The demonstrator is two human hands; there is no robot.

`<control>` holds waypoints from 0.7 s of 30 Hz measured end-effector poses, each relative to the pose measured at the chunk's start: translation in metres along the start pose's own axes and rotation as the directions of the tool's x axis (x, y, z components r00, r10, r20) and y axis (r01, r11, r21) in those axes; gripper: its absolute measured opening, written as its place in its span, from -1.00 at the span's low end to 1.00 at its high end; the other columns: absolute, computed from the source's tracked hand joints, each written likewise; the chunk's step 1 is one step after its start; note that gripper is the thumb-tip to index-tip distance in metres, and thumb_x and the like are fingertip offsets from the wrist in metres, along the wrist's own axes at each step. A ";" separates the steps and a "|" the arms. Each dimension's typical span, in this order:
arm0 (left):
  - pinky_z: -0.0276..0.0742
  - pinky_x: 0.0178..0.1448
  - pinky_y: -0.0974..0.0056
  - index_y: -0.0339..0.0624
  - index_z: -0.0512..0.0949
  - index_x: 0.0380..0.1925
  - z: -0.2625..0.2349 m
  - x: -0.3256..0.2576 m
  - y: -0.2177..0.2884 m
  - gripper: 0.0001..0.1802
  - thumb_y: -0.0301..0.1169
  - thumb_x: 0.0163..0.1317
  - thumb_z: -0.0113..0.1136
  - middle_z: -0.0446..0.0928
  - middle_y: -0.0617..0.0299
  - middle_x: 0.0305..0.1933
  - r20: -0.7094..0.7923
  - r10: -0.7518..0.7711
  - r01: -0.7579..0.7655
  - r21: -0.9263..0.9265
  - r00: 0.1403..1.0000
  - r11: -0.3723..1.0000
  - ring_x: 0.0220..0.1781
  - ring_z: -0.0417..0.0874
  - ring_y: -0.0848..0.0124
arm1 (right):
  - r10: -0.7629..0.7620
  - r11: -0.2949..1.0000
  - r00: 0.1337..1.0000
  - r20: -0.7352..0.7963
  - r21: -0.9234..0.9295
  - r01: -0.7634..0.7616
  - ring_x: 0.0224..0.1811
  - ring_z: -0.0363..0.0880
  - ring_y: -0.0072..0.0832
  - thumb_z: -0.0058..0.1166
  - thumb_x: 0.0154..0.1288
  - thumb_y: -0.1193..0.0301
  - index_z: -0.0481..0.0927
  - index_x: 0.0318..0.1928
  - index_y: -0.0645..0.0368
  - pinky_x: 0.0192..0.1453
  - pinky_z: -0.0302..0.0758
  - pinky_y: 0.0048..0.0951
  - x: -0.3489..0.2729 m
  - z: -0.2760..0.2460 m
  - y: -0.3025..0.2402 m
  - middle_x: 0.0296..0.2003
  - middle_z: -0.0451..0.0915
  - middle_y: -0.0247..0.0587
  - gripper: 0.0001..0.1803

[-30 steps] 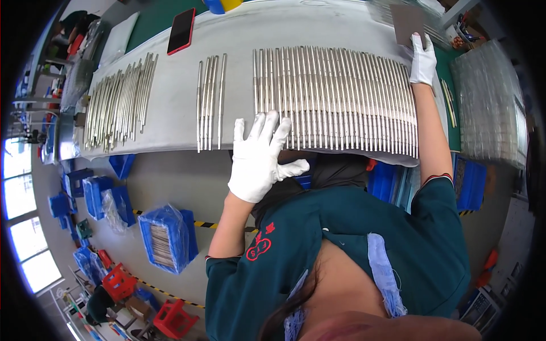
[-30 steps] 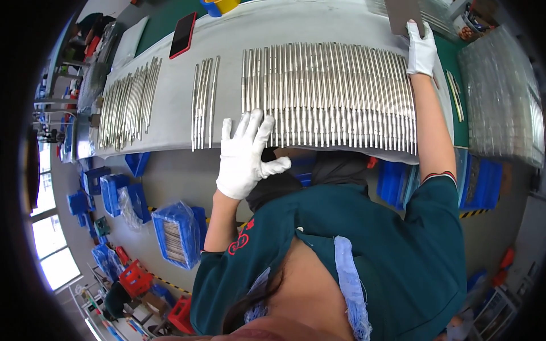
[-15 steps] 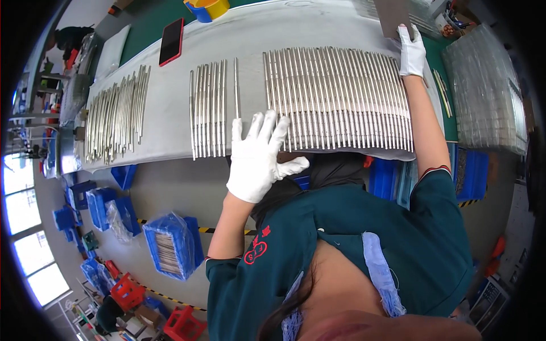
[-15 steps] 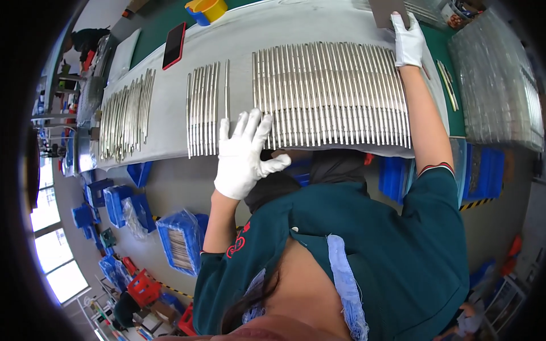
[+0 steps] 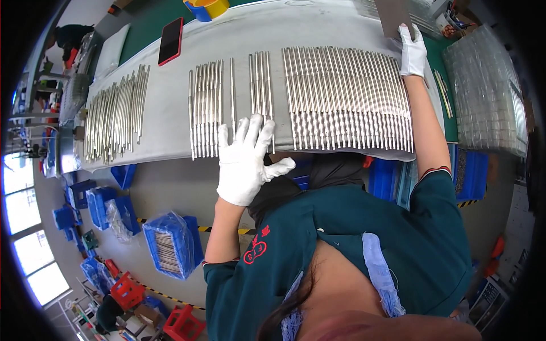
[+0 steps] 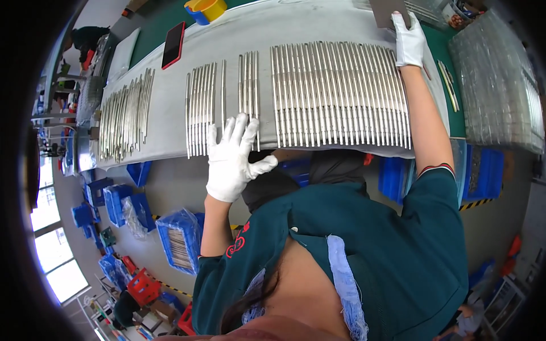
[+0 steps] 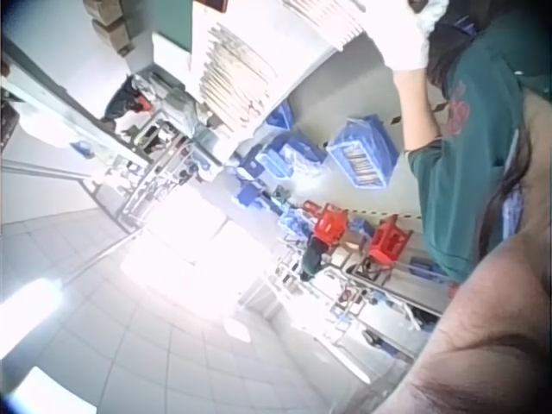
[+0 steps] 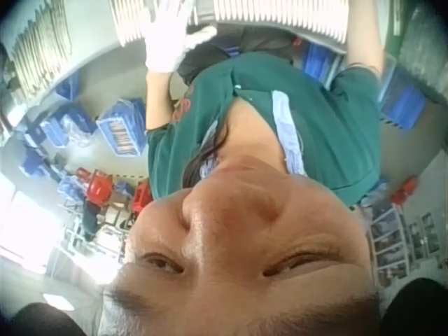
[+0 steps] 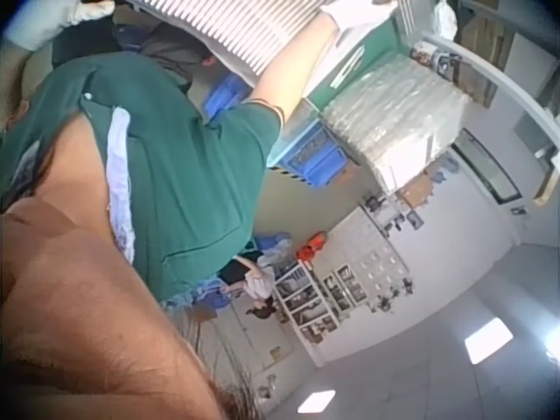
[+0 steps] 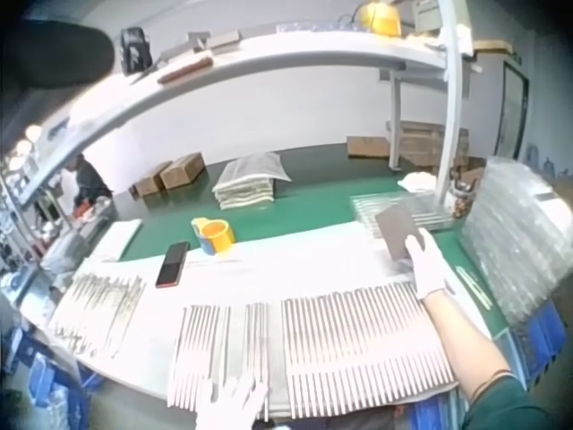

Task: Sort and arrange thin metal tubes on a workbench and prepare them for packaging.

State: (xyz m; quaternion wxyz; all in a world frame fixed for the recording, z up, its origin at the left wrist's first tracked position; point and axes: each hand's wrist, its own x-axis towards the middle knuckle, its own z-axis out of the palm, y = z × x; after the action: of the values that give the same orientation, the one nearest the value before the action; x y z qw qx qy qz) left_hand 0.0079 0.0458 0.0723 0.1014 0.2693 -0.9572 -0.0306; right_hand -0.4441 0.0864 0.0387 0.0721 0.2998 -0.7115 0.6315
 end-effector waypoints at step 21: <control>0.12 0.42 -0.36 -0.18 0.46 0.25 0.010 0.013 0.023 0.04 0.42 -0.03 0.20 0.47 -0.10 0.30 -0.084 0.109 -0.117 -0.105 0.991 0.987 0.33 0.49 -0.02 | 0.055 0.998 0.997 0.055 0.023 -0.057 -0.01 0.61 -0.54 0.24 0.41 0.10 0.51 0.25 0.34 0.11 0.55 -0.50 -0.001 0.001 -0.002 0.02 0.66 -0.20 -0.38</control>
State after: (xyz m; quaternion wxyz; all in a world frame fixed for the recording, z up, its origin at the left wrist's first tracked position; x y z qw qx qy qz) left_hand -0.0167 0.0584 0.0675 0.1547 0.2095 -0.9632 -0.0669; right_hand -0.4417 0.0857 0.0400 0.0314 0.2977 -0.7133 0.6337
